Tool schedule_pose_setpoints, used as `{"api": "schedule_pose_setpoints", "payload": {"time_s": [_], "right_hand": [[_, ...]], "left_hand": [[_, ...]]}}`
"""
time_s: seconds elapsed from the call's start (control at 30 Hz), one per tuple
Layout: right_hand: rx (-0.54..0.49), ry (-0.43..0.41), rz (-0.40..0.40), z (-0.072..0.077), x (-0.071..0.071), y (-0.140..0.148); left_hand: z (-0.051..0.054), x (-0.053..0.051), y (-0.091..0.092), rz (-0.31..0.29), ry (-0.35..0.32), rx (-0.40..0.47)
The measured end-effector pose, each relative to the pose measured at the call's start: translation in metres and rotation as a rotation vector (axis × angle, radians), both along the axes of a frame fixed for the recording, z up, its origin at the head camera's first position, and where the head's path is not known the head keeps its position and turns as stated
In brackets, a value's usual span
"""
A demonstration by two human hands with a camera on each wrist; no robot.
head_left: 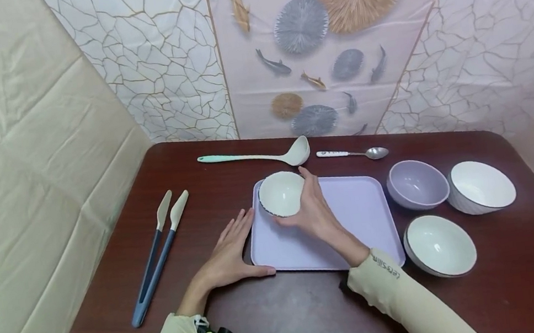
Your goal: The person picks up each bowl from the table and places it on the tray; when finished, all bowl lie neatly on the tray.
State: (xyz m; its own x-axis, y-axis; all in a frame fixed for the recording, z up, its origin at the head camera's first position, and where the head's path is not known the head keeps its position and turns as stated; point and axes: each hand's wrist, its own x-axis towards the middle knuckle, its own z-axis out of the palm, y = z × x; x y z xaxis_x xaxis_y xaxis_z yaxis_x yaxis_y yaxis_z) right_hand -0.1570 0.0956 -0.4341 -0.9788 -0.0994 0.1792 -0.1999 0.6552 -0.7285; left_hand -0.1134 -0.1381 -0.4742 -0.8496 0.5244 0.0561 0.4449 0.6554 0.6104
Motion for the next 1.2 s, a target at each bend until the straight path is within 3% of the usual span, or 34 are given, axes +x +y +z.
{"api": "schedule_pose_setpoints", "payload": {"time_s": [0.2,0.33,0.43,0.53,0.63,0.7,0.8,0.87,1.0,1.2], "right_hand": [[0.103,0.068,0.029,0.017,0.023,0.016],[0.180,0.070,0.063,0.041,0.057,0.053],[0.183,0.090,0.062,0.056,0.085,0.092],[0.138,0.129,0.008,0.069,0.106,0.134],[0.067,0.155,-0.107,0.077,0.116,0.181],[0.031,0.155,-0.229,0.078,0.116,0.213],[0.061,0.111,-0.410,0.071,0.109,0.258],[0.088,0.066,-0.463,0.062,0.101,0.283],[0.085,-0.017,-0.437,0.039,0.089,0.314],[0.043,-0.072,-0.404,0.017,0.077,0.331]], "left_hand": [[0.002,0.001,-0.001,-0.002,-0.007,-0.001],[0.000,0.002,0.001,0.001,-0.012,0.003],[0.000,0.002,0.002,0.000,-0.021,0.002],[0.000,0.002,0.002,-0.003,-0.020,0.008],[0.001,0.001,0.001,-0.005,-0.009,0.015],[0.001,0.001,0.000,-0.007,-0.001,0.015],[0.001,0.001,-0.001,-0.005,0.006,0.018],[0.001,0.001,-0.002,-0.004,0.009,0.017],[0.001,0.001,-0.002,-0.005,-0.002,0.012],[0.001,0.001,0.001,-0.004,-0.006,0.010]]}}
